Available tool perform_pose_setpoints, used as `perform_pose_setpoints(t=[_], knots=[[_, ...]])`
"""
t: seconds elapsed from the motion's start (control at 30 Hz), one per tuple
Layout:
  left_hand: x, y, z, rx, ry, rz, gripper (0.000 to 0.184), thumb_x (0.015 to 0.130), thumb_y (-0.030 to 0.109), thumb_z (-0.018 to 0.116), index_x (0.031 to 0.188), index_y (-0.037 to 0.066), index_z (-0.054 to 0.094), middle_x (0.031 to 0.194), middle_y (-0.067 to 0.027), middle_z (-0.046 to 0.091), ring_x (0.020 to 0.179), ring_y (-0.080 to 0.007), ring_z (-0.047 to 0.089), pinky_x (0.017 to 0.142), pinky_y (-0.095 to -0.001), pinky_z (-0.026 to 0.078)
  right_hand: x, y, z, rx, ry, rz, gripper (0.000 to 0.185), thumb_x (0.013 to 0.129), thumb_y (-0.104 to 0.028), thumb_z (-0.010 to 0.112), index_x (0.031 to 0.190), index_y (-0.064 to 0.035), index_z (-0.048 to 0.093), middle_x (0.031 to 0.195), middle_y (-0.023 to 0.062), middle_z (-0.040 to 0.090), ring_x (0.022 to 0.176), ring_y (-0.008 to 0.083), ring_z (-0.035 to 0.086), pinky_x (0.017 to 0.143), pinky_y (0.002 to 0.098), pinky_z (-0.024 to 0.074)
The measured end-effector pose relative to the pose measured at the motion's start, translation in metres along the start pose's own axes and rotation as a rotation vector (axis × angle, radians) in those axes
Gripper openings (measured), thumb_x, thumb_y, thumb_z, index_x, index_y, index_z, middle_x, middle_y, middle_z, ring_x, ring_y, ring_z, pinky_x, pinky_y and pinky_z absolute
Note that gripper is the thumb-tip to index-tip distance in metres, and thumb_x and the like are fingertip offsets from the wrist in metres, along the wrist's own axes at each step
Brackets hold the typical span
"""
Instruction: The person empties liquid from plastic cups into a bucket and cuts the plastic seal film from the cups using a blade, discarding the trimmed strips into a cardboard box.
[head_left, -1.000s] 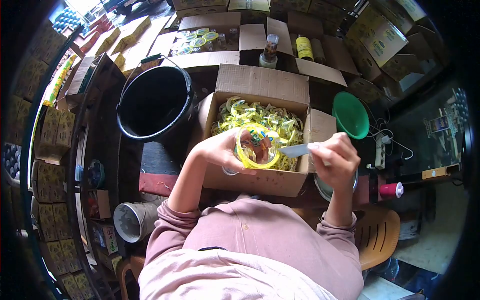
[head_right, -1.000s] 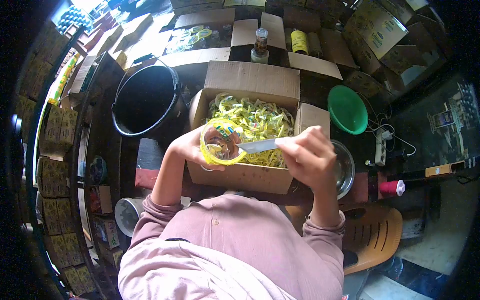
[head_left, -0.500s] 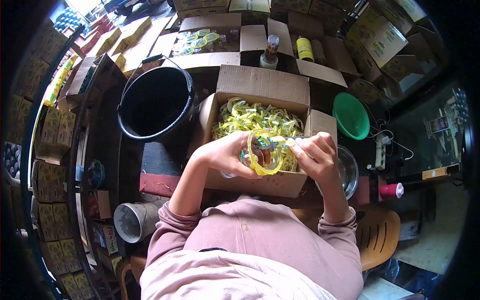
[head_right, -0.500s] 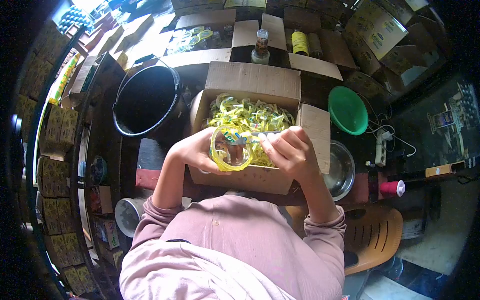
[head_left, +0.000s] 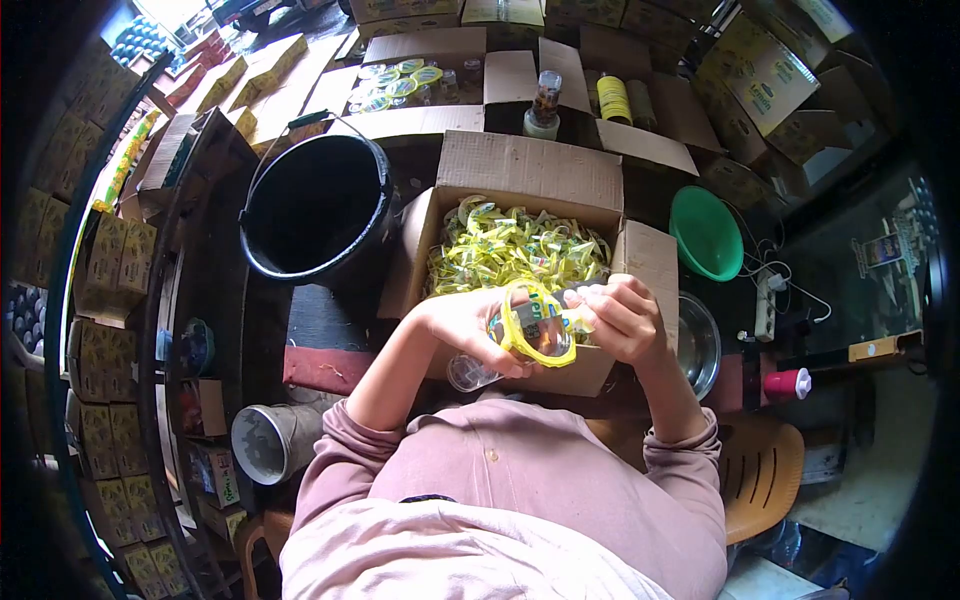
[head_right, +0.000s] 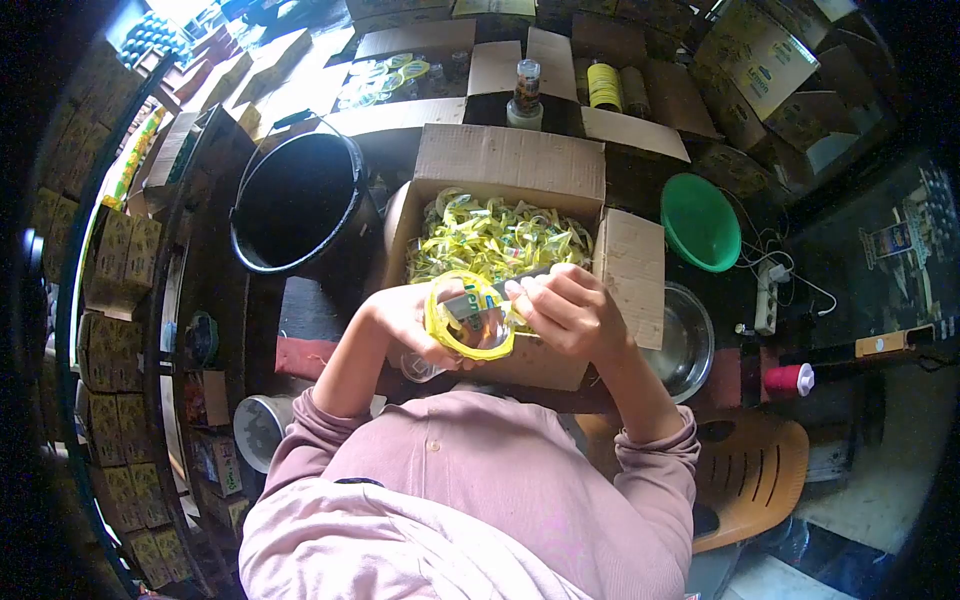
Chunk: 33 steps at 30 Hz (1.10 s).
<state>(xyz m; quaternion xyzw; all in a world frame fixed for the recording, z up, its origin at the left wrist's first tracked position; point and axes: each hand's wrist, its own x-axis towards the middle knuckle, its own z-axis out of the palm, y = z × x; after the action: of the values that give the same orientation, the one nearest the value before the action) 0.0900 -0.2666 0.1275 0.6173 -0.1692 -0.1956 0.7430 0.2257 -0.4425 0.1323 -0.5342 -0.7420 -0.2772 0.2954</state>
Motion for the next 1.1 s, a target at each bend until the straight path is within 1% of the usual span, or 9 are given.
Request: perform_pose_setpoints(t=[0.03, 0.13, 0.33, 0.43, 0.53, 0.57, 0.87, 0.9, 1.1], knots=[[-0.001, -0.001, 0.001, -0.086, 0.001, -0.005, 0.033, 0.066, 0.011, 0.069, 0.093, 0.001, 0.053, 0.080, -0.0055, 0.060, 0.065, -0.0095, 0.056, 0.054, -0.0220, 0.047, 0.001, 0.000, 0.001, 0.003, 0.021, -0.015, 0.020, 0.061, -0.007, 0.063, 0.080, -0.0019, 0.064, 0.067, -0.0003, 0.052, 0.061, 0.0099, 0.052, 0.058, 0.0243, 0.0431], [0.004, -0.012, -0.001, -0.261, -0.114, -0.006, 0.038, 0.067, 0.010, 0.069, 0.098, 0.000, 0.051, 0.081, -0.0089, 0.060, 0.068, -0.0131, 0.058, 0.056, -0.0243, 0.049, 0.002, -0.001, 0.001, 0.001, -0.001, -0.011, 0.019, 0.061, -0.007, 0.064, 0.079, -0.0022, 0.064, 0.069, 0.0000, 0.053, 0.062, 0.0102, 0.053, 0.059, 0.0244, 0.0437], [0.012, -0.022, -0.005, -0.434, -0.270, 0.122, 0.049, 0.069, 0.015, 0.068, 0.108, -0.002, 0.043, 0.079, -0.0132, 0.056, 0.067, -0.0188, 0.057, 0.055, -0.0280, 0.049, 0.003, 0.005, 0.006, 0.046, 0.062, -0.042, 0.015, 0.063, -0.008, 0.064, 0.078, -0.0030, 0.063, 0.071, 0.0006, 0.054, 0.063, 0.0105, 0.054, 0.060, 0.0244, 0.0439], [0.013, -0.021, -0.001, -0.521, -0.263, 0.163, 0.049, 0.068, 0.019, 0.069, 0.104, -0.004, 0.045, 0.075, -0.0137, 0.055, 0.063, -0.0194, 0.056, 0.051, -0.0284, 0.047, 0.004, 0.006, 0.009, 0.065, 0.101, -0.043, 0.012, 0.060, -0.007, 0.069, 0.069, -0.0020, 0.062, 0.069, 0.0040, 0.059, 0.064, 0.0150, 0.058, 0.057, 0.0269, 0.0435], [0.014, -0.025, 0.000, -0.659, -0.278, 0.166, 0.057, 0.062, 0.017, 0.070, 0.102, -0.012, 0.043, 0.073, -0.0200, 0.053, 0.057, -0.0246, 0.055, 0.048, -0.0321, 0.046, 0.009, 0.004, 0.011, 0.074, 0.133, -0.038, 0.011, 0.061, -0.007, 0.069, 0.069, -0.0026, 0.063, 0.069, 0.0036, 0.059, 0.064, 0.0147, 0.058, 0.057, 0.0263, 0.0434], [0.016, -0.029, -0.003, -0.619, -0.294, 0.199, 0.059, 0.063, 0.018, 0.069, 0.104, -0.013, 0.040, 0.071, -0.0203, 0.052, 0.057, -0.0261, 0.055, 0.048, -0.0335, 0.046, 0.009, 0.004, 0.011, 0.075, 0.125, -0.043, 0.011, 0.061, -0.008, 0.069, 0.069, -0.0029, 0.063, 0.069, 0.0034, 0.059, 0.064, 0.0146, 0.057, 0.057, 0.0263, 0.0433], [0.020, -0.051, -0.002, -0.800, -0.373, 0.322, 0.064, 0.065, 0.021, 0.069, 0.109, -0.011, 0.036, 0.071, -0.0182, 0.050, 0.056, -0.0250, 0.054, 0.046, -0.0341, 0.046, 0.010, 0.009, 0.014, 0.101, 0.129, -0.062, 0.012, 0.061, -0.006, 0.069, 0.072, -0.0032, 0.064, 0.068, 0.0027, 0.058, 0.065, 0.0137, 0.057, 0.056, 0.0256, 0.0431], [0.020, -0.052, -0.003, -0.778, -0.374, 0.287, 0.062, 0.065, 0.026, 0.070, 0.104, -0.011, 0.040, 0.070, -0.0172, 0.050, 0.056, -0.0244, 0.054, 0.046, -0.0331, 0.046, 0.010, 0.009, 0.015, 0.106, 0.126, -0.057, 0.013, 0.061, -0.006, 0.070, 0.072, -0.0032, 0.064, 0.068, 0.0027, 0.058, 0.065, 0.0137, 0.057, 0.056, 0.0256, 0.0431], [0.018, -0.042, -0.003, -0.811, -0.382, 0.276, 0.062, 0.065, 0.030, 0.070, 0.103, -0.010, 0.041, 0.069, -0.0169, 0.051, 0.056, -0.0244, 0.054, 0.045, -0.0326, 0.046, 0.022, 0.009, 0.008, 0.131, 0.113, -0.069, 0.014, 0.061, -0.005, 0.070, 0.073, -0.0029, 0.064, 0.069, 0.0028, 0.059, 0.066, 0.0138, 0.058, 0.057, 0.0255, 0.0432]])
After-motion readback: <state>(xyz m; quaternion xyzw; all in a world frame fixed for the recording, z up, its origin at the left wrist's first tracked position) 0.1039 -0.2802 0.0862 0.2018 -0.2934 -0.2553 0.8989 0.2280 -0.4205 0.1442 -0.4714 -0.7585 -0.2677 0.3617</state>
